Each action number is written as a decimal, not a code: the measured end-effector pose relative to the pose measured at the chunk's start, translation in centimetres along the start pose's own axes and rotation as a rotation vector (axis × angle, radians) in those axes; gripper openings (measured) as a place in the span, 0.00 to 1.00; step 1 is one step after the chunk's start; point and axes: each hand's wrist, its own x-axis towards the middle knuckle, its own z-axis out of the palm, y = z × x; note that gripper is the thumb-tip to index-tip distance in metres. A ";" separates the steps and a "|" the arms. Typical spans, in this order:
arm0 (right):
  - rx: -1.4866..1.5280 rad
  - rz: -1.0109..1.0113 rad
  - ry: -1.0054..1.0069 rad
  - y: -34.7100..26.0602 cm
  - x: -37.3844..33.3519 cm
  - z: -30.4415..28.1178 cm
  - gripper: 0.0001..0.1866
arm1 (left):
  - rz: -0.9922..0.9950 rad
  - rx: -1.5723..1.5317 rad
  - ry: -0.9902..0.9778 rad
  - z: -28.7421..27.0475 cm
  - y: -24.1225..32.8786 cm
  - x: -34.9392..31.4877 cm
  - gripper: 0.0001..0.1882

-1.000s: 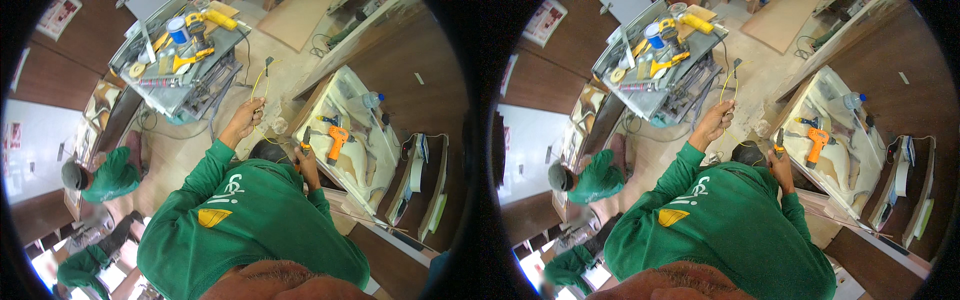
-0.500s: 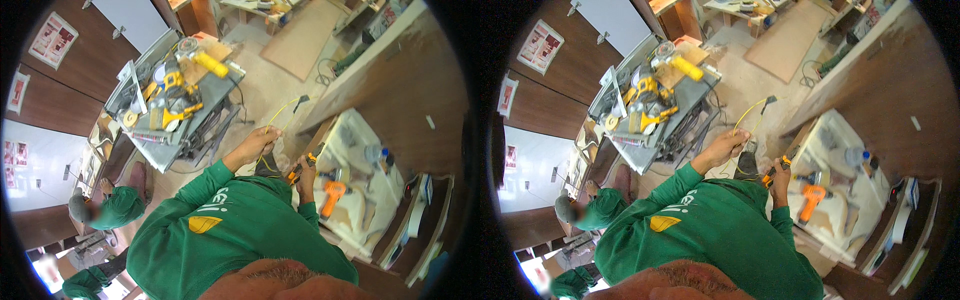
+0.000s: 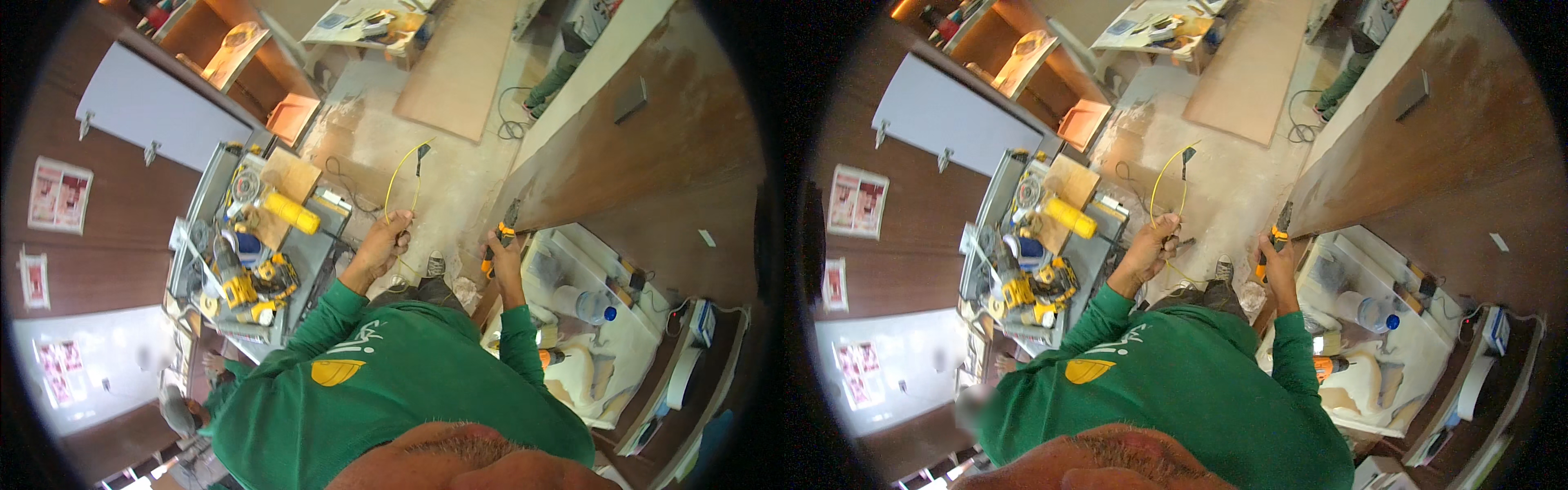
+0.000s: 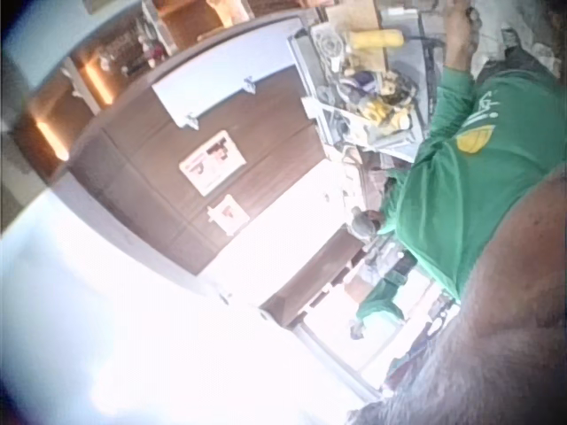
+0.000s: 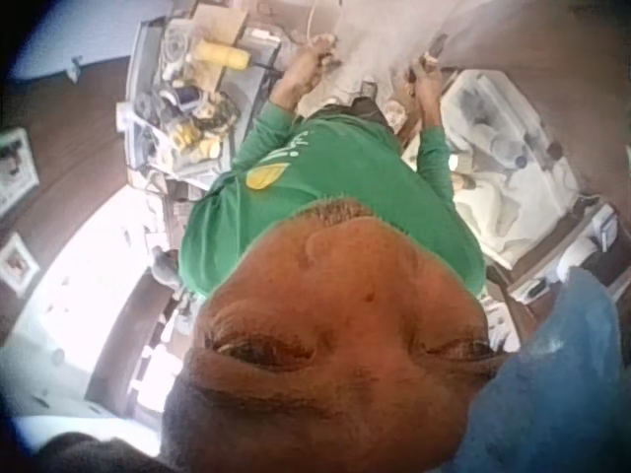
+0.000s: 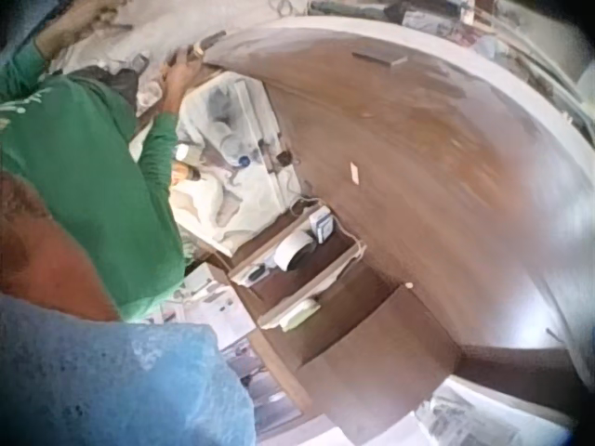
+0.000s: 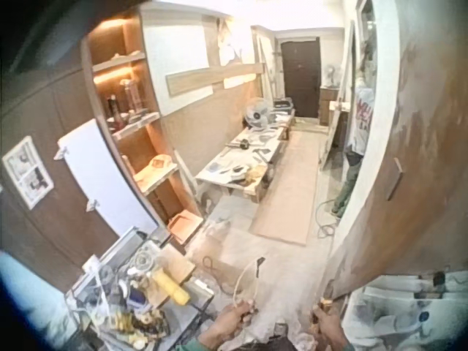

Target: The person assembles a cabinet by positioning a large white panel, cutting a yellow wire with pliers, and using a cordless drill to fasten the panel to the frame. They also handle a small white plastic piece and a metal bracket during the process.

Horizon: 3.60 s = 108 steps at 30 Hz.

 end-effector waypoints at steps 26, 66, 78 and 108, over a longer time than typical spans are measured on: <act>0.328 -0.119 -0.146 -19.6 39.2 9.1 0.09 | 0.177 0.260 0.147 4.9 11.5 27.0 0.15; -0.069 -0.010 0.216 -27.2 55.6 13.9 0.24 | -0.092 0.627 -0.375 14.1 36.2 66.2 0.14; -0.773 -0.090 0.172 -28.2 61.4 9.6 0.33 | -0.171 0.726 -0.401 17.6 35.2 69.5 0.13; -0.460 0.072 0.229 -25.8 59.8 6.4 0.24 | -0.137 0.859 -0.713 23.0 29.7 71.9 0.30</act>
